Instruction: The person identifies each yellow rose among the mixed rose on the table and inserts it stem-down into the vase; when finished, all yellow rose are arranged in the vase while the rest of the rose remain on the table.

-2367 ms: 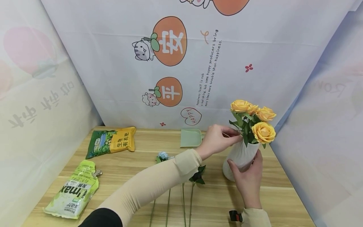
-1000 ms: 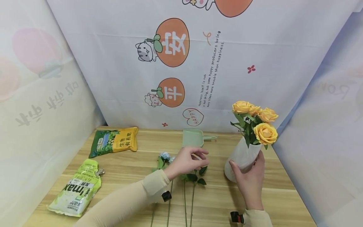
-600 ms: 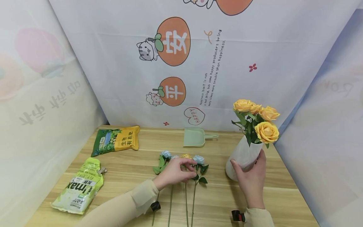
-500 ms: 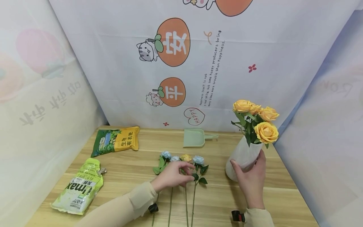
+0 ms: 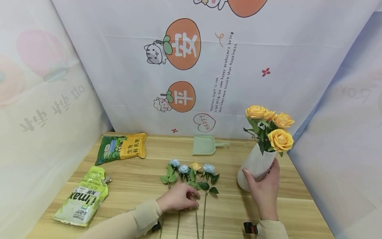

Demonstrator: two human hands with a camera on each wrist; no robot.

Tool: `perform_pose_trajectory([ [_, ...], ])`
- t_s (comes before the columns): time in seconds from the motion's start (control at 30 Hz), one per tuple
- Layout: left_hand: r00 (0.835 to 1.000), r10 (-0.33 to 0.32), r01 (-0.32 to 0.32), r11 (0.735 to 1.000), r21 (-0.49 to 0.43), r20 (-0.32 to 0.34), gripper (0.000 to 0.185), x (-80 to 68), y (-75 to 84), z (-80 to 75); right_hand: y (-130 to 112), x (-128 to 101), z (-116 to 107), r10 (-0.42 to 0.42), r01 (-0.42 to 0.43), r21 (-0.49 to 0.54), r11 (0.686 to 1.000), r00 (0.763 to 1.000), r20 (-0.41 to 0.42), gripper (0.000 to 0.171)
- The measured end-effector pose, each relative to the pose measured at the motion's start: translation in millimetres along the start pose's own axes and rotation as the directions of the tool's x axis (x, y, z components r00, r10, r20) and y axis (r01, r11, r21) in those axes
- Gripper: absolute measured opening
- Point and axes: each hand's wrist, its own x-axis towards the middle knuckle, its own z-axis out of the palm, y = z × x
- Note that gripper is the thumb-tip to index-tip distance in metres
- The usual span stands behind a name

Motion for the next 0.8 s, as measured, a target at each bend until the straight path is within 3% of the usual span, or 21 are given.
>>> perform_pose_trajectory([
  [0.13, 0.999, 0.022, -0.02, 0.998, 0.058, -0.03, 0.011, -0.7, 0.1, 1.7, 0.6, -0.5, 0.1, 0.007, -0.007, -0.001, 1.0, 1.0, 0.003, 0.114],
  [0.3, 0.997, 0.045, -0.039, 0.995, 0.097, -0.066, 0.014, 1.5, -4.4, 2.5, 1.0, -0.5, 0.5, 0.012, -0.012, -0.008, 1.0, 1.0, 0.004, 0.114],
  [0.37, 0.995, 0.045, -0.041, 0.998, 0.055, -0.085, 0.018, 2.1, -7.1, 2.8, 1.1, -0.5, 0.7, 0.009, -0.009, -0.009, 1.0, 1.0, 0.004, 0.114],
  [0.47, 0.993, 0.025, -0.034, 0.996, -0.08, -0.112, 0.025, 2.4, -10.9, 3.9, 1.4, -0.7, 0.8, 0.008, -0.008, -0.008, 1.0, 1.0, 0.004, 0.114],
  [0.6, 0.99, -0.027, -0.009, 0.968, -0.249, -0.138, 0.034, 2.7, -14.3, 5.9, 1.0, -0.8, 0.6, 0.01, -0.01, -0.005, 1.0, 1.0, 0.005, 0.114],
  [0.8, 0.983, -0.097, 0.037, 0.937, -0.347, -0.157, 0.045, 1.7, -12.2, 7.3, -0.1, -0.3, 0.6, 0.007, -0.007, -0.011, 1.0, 1.0, -0.002, 0.114],
])
